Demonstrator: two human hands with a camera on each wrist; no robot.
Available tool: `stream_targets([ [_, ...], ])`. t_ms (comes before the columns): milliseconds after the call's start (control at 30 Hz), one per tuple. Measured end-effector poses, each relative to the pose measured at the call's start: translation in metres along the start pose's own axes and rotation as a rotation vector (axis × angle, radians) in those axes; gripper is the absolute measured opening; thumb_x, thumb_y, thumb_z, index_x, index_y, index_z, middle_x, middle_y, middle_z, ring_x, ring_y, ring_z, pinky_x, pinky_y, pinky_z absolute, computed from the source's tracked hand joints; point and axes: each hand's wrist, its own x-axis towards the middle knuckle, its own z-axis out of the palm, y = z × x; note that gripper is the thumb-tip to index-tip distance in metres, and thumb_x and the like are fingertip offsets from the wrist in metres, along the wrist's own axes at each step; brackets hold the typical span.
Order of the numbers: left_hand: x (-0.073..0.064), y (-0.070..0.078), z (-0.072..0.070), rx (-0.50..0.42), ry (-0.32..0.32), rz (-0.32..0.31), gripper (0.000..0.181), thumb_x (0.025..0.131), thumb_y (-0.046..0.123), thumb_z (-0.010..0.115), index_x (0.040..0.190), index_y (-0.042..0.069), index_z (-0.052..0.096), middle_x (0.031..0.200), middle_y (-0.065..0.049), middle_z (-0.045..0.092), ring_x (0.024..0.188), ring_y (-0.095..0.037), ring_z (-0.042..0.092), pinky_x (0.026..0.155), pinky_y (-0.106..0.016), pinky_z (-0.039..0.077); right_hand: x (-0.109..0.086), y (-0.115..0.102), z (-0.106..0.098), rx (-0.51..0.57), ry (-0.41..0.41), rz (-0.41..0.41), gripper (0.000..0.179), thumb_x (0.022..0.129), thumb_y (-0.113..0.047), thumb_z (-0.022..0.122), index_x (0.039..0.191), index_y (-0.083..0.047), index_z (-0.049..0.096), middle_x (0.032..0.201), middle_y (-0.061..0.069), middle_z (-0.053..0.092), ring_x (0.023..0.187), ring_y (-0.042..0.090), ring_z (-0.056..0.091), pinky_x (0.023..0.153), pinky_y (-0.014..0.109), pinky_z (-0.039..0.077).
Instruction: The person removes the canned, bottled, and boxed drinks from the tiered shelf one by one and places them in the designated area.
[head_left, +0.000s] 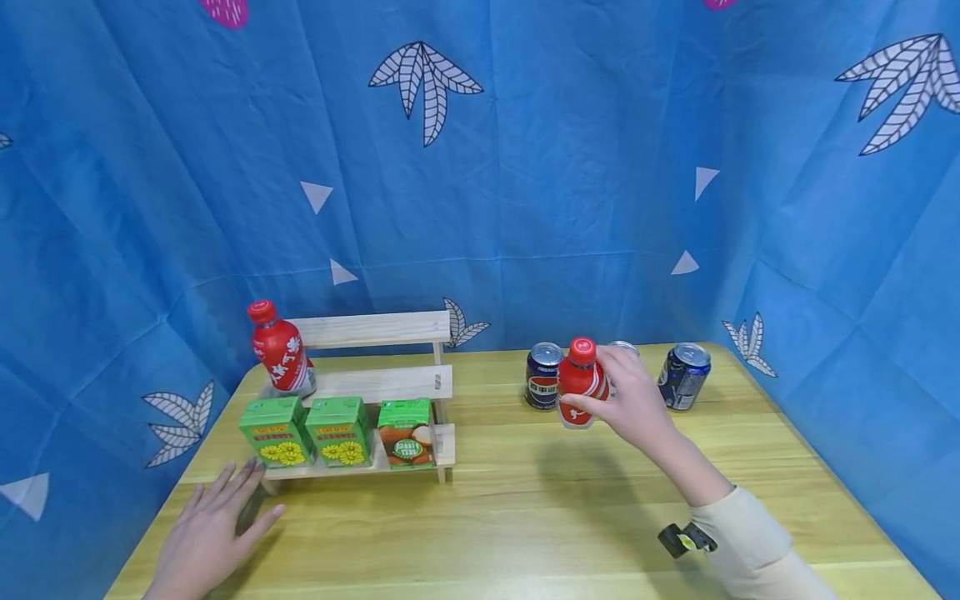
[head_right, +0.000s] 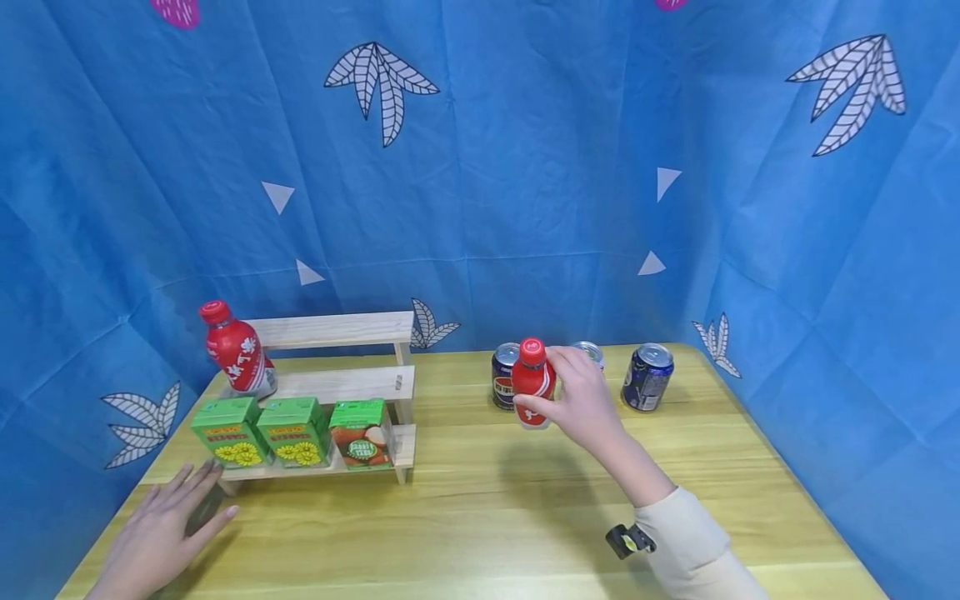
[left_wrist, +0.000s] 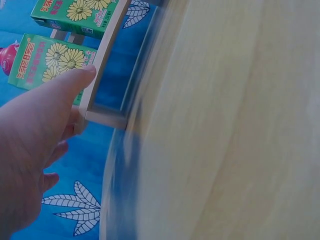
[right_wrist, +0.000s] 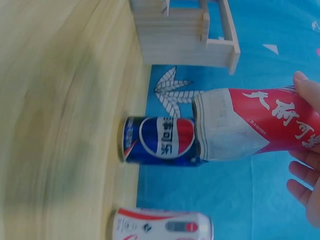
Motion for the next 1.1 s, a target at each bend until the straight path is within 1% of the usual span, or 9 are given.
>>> stream_targets([
  [100, 0.0, -0.001, -0.001, -0.001, -0.006, 0.002, 0.087, 0.09, 0.069, 0.048, 0.144, 0.0, 0.044, 0.149, -0.027, 0.04, 0.138, -0.05, 0.033, 0.111, -0.071, 0.022, -0.006, 0.007, -0.003, -0.022, 0.015, 0.01, 0.063, 0.068, -0.033, 0.088, 0.119, -0.005, 0.062, 0.116, 0.014, 0.065, 0.111, 0.031, 0.056, 0.085, 0.053, 0.057],
  [333, -0.001, 0.0, 0.002, -0.004, 0.014, -0.003, 0.088, 0.09, 0.069, 0.048, 0.144, 0.001, 0.044, 0.148, -0.027, 0.042, 0.138, -0.049, 0.034, 0.111, -0.07, 0.023, -0.02, 0.024, -0.009, -0.038, 0.042, 0.083, 0.068, 0.067, -0.029, 0.089, 0.123, -0.003, 0.06, 0.118, 0.018, 0.064, 0.113, 0.037, 0.054, 0.093, 0.062, 0.049],
  [433, -0.001, 0.001, 0.002, -0.008, 0.023, -0.004, 0.087, 0.091, 0.069, 0.047, 0.145, 0.001, 0.044, 0.148, -0.027, 0.042, 0.138, -0.049, 0.034, 0.111, -0.07, 0.023, -0.026, 0.03, -0.011, -0.049, 0.05, 0.102, 0.068, 0.068, -0.027, 0.089, 0.123, -0.001, 0.06, 0.117, 0.02, 0.064, 0.111, 0.036, 0.053, 0.091, 0.061, 0.05],
  [533, -0.001, 0.0, 0.002, -0.008, 0.028, -0.002, 0.086, 0.091, 0.068, 0.048, 0.144, 0.001, 0.044, 0.148, -0.027, 0.042, 0.138, -0.049, 0.034, 0.111, -0.071, 0.023, -0.031, 0.034, -0.013, -0.057, 0.058, 0.122, 0.067, 0.068, -0.026, 0.089, 0.123, 0.0, 0.06, 0.116, 0.02, 0.064, 0.109, 0.034, 0.052, 0.083, 0.056, 0.052],
  [600, 0.0, 0.0, 0.002, -0.009, 0.028, -0.005, 0.086, 0.091, 0.068, 0.048, 0.145, 0.001, 0.044, 0.149, -0.027, 0.041, 0.138, -0.049, 0.034, 0.111, -0.071, 0.023, -0.034, 0.036, -0.015, -0.055, 0.06, 0.142, 0.067, 0.069, -0.026, 0.088, 0.123, 0.001, 0.06, 0.117, 0.021, 0.064, 0.109, 0.035, 0.051, 0.081, 0.056, 0.052],
  [700, 0.0, 0.0, 0.002, -0.01, 0.024, -0.008, 0.086, 0.091, 0.068, 0.048, 0.145, 0.001, 0.043, 0.149, -0.027, 0.041, 0.139, -0.049, 0.034, 0.111, -0.071, 0.022, -0.038, 0.041, -0.017, -0.05, 0.063, 0.168, 0.065, 0.069, -0.025, 0.088, 0.122, 0.002, 0.06, 0.117, 0.022, 0.063, 0.111, 0.036, 0.05, 0.083, 0.057, 0.05],
  [800, 0.0, 0.0, 0.002, -0.011, 0.018, -0.011, 0.087, 0.091, 0.068, 0.048, 0.145, 0.0, 0.043, 0.149, -0.027, 0.04, 0.139, -0.049, 0.033, 0.112, -0.071, 0.022, -0.042, 0.048, -0.019, -0.048, 0.069, 0.181, 0.064, 0.069, -0.024, 0.088, 0.119, 0.004, 0.06, 0.117, 0.024, 0.062, 0.113, 0.038, 0.049, 0.09, 0.059, 0.046],
  [900, 0.0, 0.001, 0.001, -0.008, 0.015, -0.017, 0.089, 0.09, 0.07, 0.048, 0.144, 0.0, 0.044, 0.149, -0.027, 0.041, 0.139, -0.049, 0.034, 0.112, -0.07, 0.022, -0.045, 0.054, -0.021, -0.044, 0.073, 0.193, 0.064, 0.069, -0.023, 0.087, 0.119, 0.006, 0.059, 0.119, 0.026, 0.06, 0.115, 0.041, 0.049, 0.094, 0.061, 0.044],
  [1100, 0.0, 0.001, 0.001, -0.012, 0.009, -0.021, 0.089, 0.09, 0.07, 0.047, 0.145, 0.0, 0.043, 0.149, -0.027, 0.04, 0.139, -0.049, 0.033, 0.112, -0.071, 0.021, -0.051, 0.064, -0.023, -0.049, 0.076, 0.213, 0.065, 0.07, -0.024, 0.087, 0.121, 0.005, 0.058, 0.12, 0.026, 0.059, 0.113, 0.041, 0.049, 0.093, 0.061, 0.043],
])
